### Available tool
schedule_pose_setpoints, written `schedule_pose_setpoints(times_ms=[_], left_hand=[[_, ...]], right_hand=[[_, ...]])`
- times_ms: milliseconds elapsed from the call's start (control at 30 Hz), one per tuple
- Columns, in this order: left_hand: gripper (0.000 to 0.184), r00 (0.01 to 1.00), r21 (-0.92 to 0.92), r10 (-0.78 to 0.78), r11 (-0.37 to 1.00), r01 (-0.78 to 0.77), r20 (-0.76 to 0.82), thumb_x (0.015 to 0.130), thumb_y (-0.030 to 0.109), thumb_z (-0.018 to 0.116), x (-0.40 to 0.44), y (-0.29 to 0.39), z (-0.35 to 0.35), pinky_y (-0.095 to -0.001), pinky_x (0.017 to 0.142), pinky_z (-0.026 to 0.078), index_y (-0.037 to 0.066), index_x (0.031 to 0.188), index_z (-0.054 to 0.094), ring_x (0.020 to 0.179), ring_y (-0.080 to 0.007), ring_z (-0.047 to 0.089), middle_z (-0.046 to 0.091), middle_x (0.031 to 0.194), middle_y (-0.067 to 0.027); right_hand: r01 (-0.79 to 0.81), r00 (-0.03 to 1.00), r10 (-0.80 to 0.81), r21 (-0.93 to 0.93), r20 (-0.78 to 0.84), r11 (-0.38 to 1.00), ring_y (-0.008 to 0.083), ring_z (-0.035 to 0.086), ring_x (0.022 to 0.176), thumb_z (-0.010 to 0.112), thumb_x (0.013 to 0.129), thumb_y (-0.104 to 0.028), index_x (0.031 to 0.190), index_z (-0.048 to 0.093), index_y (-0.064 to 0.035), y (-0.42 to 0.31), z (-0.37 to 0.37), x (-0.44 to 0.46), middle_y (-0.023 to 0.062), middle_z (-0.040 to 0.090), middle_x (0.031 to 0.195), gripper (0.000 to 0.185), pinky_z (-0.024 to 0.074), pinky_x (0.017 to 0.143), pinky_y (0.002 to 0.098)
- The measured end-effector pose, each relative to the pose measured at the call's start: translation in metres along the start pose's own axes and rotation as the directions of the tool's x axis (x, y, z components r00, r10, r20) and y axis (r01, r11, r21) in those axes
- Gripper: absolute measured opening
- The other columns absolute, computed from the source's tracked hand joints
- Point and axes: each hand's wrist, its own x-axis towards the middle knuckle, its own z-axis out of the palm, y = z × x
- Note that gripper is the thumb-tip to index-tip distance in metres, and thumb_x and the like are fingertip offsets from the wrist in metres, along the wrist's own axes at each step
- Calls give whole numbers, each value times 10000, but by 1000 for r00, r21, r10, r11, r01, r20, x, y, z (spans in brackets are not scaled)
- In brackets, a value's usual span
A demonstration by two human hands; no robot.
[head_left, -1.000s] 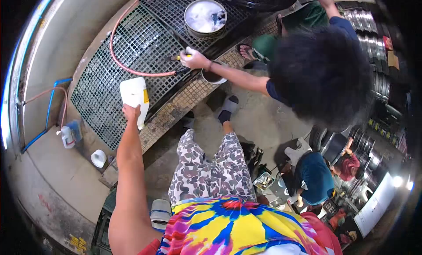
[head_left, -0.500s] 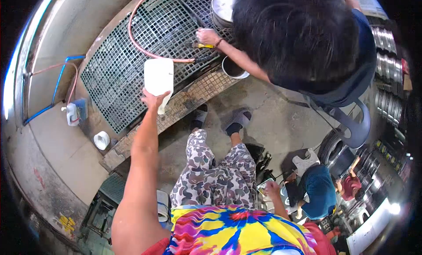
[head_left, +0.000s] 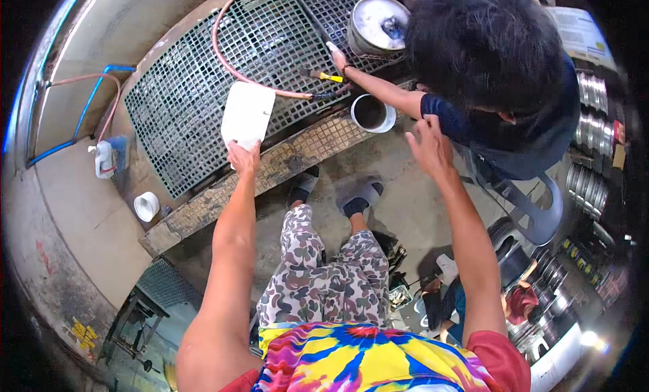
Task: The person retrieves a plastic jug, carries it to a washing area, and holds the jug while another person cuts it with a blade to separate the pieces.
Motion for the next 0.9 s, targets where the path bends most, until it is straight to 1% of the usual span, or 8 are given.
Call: schedule_pose_setpoints(times_ms=[133, 233, 367, 433, 500, 667, 733, 900], left_hand=[[798, 992, -259, 122, 958, -121, -11, 656, 506, 766, 26, -34, 35, -434, 889, 452, -52, 1153, 486, 1013, -394, 583, 610, 1083, -259], [902, 971, -170, -39, 982, 80, 235, 598, 627, 747, 9, 22, -21, -422, 891, 451, -47, 1160, 540, 1028, -366, 589, 609, 1096, -264], [895, 960, -42, 75, 997, -66, 271, 586, 638, 753, -12, 59, -48, -367, 778, 493, -101, 1069, 610, 867, -277, 655, 680, 940, -195], [823, 879, -247, 67, 967, 59, 472, 610, 600, 766, -17, 86, -60, -332, 720, 495, -96, 1029, 631, 789, -236, 654, 686, 890, -162], [755, 775, -300, -23, 915, 272, 632, 629, 564, 778, -17, 100, -54, -299, 670, 492, -82, 999, 650, 720, -197, 646, 687, 842, -130], [865, 785, -203, -25, 960, 191, 619, 598, 678, 722, 6, 142, -34, -344, 753, 483, -79, 1010, 655, 841, -265, 646, 676, 909, -174], [1001, 865, -137, 90, 990, -25, 494, 557, 781, 654, 14, 153, -16, -388, 852, 451, -89, 1051, 639, 978, -330, 616, 654, 991, -226], [998, 841, -304, 1, 932, 195, 542, 596, 747, 660, 18, 179, 17, -375, 758, 481, -97, 1124, 597, 887, -288, 631, 650, 1002, -217]], right_hand=[[-154, 974, 142, 59, 174, 986, 386, 603, 803, 566, 870, -271, 891, 558, -15, -17, 10, 7, 169, 585, 841, 257, 478, 697, 489], [-50, 931, 28, 50, 363, 997, 392, 618, 796, 510, 886, -302, 827, 565, -3, -84, 11, 22, 194, 621, 779, 310, 485, 692, 496], [321, 756, -456, 342, 469, 883, 429, 589, 831, 389, 906, -318, 792, 591, -16, -132, 44, 75, 241, 619, 837, 382, 464, 708, 495], [283, 909, -379, 414, 171, 865, 406, 601, 807, 405, 908, -280, 741, 554, -20, -149, 58, 96, 232, 615, 811, 343, 467, 700, 501], [-34, 999, 27, 239, 35, 970, 381, 612, 776, 451, 901, -268, 722, 530, -29, -156, 58, 84, 216, 620, 789, 309, 474, 688, 495], [104, 994, -108, 181, 11, 978, 336, 618, 712, 502, 882, -236, 800, 556, -53, -71, 89, -44, 157, 638, 875, 208, 499, 614, 448], [-150, 978, 115, 204, 176, 967, 403, 583, 783, 485, 902, -272, 858, 549, -51, -38, 86, -114, 184, 616, 869, 234, 466, 665, 511], [-479, 695, 428, -73, 578, 875, 424, 590, 846, 469, 893, -318, 858, 611, 0, 15, 74, -310, 255, 623, 874, 350, 475, 750, 495]])
